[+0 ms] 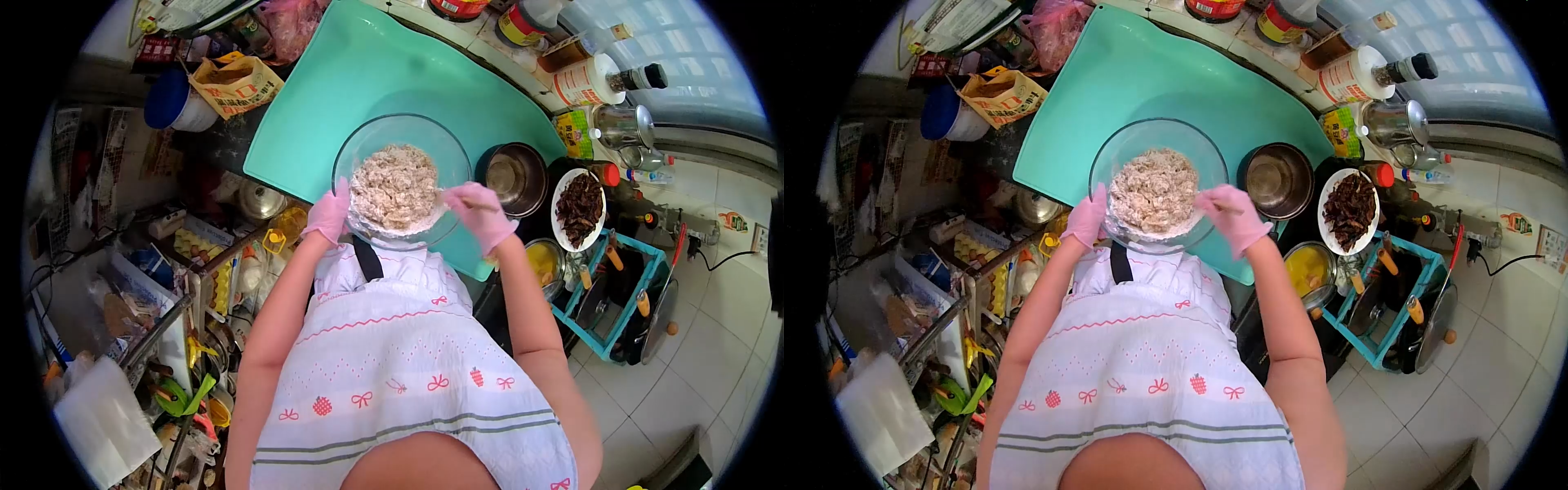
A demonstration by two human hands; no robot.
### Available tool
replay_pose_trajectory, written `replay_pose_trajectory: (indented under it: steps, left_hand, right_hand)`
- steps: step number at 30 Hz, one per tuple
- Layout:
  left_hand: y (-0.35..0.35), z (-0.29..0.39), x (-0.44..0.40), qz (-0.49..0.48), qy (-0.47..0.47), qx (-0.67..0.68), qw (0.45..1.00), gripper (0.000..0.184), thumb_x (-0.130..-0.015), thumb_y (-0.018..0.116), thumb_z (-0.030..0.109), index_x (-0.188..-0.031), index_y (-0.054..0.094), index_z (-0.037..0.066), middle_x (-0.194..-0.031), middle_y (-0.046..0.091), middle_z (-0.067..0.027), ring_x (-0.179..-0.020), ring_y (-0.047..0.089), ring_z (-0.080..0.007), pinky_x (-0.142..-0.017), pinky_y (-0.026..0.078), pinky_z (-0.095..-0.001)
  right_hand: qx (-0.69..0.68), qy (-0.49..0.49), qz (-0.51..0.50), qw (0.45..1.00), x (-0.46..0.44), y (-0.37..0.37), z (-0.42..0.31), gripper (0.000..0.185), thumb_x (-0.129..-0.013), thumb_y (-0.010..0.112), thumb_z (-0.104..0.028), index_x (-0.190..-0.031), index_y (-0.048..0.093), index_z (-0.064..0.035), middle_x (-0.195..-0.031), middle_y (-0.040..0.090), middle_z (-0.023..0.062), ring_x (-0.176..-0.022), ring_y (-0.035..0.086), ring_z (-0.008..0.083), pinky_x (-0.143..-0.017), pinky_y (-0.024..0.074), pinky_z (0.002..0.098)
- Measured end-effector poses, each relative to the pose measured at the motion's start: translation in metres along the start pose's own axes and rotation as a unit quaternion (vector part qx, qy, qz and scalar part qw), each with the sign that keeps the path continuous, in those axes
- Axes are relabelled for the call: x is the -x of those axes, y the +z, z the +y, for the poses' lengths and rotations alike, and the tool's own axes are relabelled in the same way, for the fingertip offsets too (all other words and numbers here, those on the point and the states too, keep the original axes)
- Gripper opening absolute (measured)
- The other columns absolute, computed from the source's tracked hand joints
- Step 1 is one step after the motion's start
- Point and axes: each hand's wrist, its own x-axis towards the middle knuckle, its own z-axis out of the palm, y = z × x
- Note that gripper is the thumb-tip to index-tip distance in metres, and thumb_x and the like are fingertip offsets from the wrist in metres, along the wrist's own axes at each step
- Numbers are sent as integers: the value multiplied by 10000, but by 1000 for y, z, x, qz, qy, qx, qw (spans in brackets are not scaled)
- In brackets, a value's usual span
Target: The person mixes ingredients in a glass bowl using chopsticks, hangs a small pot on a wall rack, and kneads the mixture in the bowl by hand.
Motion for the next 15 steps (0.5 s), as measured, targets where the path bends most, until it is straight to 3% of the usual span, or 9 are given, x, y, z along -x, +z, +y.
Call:
replay_pose_trajectory:
  steps: [1, 2, 4, 7, 10, 11, 13, 14, 15]
  left_hand:
    - [0, -2, -1, -5, 4, -3, 1000, 762, -916, 283, 627, -851, 645, -41, -655, 638, -176, -530, 640, -295, -572, 520, -384]
    - [1, -4, -2, -2, 29, -21, 999, 779, -917, 272, 628, -894, 632, -63, -667, 639, -196, -543, 649, -298, -599, 525, -387]
    - [1, -7, -4, 5, 81, -56, 995, 821, -919, 249, 629, -980, 605, -108, -690, 642, -236, -571, 667, -303, -654, 535, -395]
    - [-8, 9, 13, -32, 19, 20, 999, 796, -929, 241, 606, -1000, 602, -100, -719, 644, -250, -602, 670, -325, -694, 532, -414]
    - [-7, 9, 16, 35, 68, -44, 996, 764, -935, 213, 585, -977, 620, -60, -747, 643, -271, -634, 668, -342, -710, 531, -418]
    - [-9, 8, 15, 18, 54, -26, 998, 681, -935, 274, 544, -1014, 603, -48, -776, 645, -271, -665, 669, -351, -709, 532, -423]
    - [-8, 8, 11, -19, 26, 14, 999, 536, -934, 395, 461, -1089, 568, -22, -834, 650, -270, -728, 670, -369, -707, 534, -432]
    - [-5, 1, 7, 12, 109, -96, 989, 465, -902, 472, 384, -1132, 527, -16, -867, 646, -268, -754, 666, -379, -702, 535, -440]
    - [-2, -7, 2, 44, 187, -203, 960, 444, -869, 550, 308, -1174, 486, -9, -901, 641, -266, -779, 663, -389, -698, 536, -447]
  right_hand:
    - [-23, 92, -17, 995, -2, -13, -7, 86, -848, 659, -113, -910, 703, -74, -861, 667, 112, -798, 646, 234, -705, 510, 319]
    - [58, 74, 27, 995, -5, -17, -2, 96, -867, 649, -133, -921, 699, -72, -868, 674, 117, -802, 650, 228, -720, 514, 300]
    - [-21, 86, 47, 995, -1, -16, 1, 107, -882, 632, -134, -942, 694, -70, -875, 678, 100, -779, 646, 210, -717, 512, 289]
    - [-84, 171, -40, 981, 26, 2, -20, 118, -896, 612, -131, -966, 694, -80, -884, 687, 72, -776, 640, 163, -729, 510, 273]
    - [-221, 311, -107, 918, 33, 12, -33, 126, -900, 607, -125, -965, 696, -64, -875, 688, 48, -784, 628, 121, -738, 507, 251]
    - [-166, 193, -62, 965, 39, 13, -16, 140, -894, 626, -141, -962, 698, -43, -867, 677, 40, -792, 612, 93, -728, 499, 225]
    - [-223, 237, 17, 946, 30, 5, -7, 142, -890, 622, -125, -961, 695, -26, -877, 668, 37, -785, 601, 89, -716, 493, 221]
    - [-249, 257, 54, 932, 25, 0, -5, 144, -888, 620, -117, -961, 694, -17, -881, 664, 35, -782, 595, 87, -710, 490, 219]
    - [-89, 211, 11, 973, 26, -3, -10, 147, -900, 587, -90, -972, 693, -20, -873, 658, 24, -766, 582, 82, -689, 483, 223]
